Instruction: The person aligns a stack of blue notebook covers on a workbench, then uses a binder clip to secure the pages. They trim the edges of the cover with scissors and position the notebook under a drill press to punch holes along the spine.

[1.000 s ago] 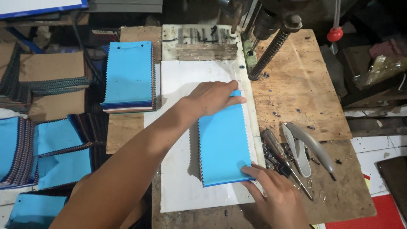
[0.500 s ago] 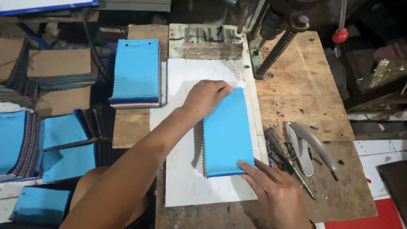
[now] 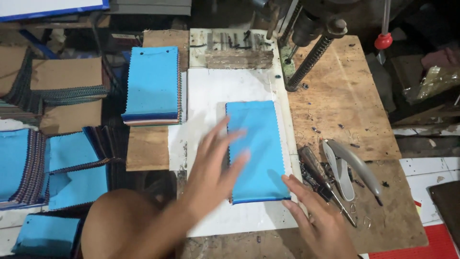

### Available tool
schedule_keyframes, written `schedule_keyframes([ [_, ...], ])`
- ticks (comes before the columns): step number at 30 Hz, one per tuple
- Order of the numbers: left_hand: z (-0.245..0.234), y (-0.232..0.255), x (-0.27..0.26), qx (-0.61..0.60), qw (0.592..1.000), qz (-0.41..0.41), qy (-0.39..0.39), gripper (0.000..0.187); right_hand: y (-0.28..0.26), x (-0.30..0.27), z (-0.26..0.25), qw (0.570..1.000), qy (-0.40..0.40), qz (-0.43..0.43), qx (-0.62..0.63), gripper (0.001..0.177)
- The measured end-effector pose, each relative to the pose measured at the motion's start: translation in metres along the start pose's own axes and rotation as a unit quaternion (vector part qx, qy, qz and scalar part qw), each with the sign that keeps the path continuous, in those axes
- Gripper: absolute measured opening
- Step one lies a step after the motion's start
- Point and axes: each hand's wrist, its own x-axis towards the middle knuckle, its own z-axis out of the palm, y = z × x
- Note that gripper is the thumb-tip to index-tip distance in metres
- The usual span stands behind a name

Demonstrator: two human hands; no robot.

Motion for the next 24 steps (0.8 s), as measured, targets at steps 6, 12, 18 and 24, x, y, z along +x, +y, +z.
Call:
schedule_keyframes([
  [6,0.028,-0.009,-0.096,-0.045,0.991,-0.117,0.043,0.041,0.018,-0.007,0.020,0.999,-0.013,0.002,-0.038,0.044],
  [12,0.035,-0.024,-0.102,-0.076,0.991,-0.040,0.104,0.037,0.022,-0.011,0.024,0.994,-0.029,0.016,-0.104,0.055],
  [18,0.034,-0.026,-0.101,-0.113,0.985,-0.087,0.095,0.034,0.030,-0.012,0.036,0.973,0.052,-0.123,-0.186,0.055],
  [24,0.015,-0.009,-0.082,-0.089,0.979,-0.169,0.069,0.049,-0.023,0.019,-0.003,0.969,-0.069,0.239,-0.002,0.057],
])
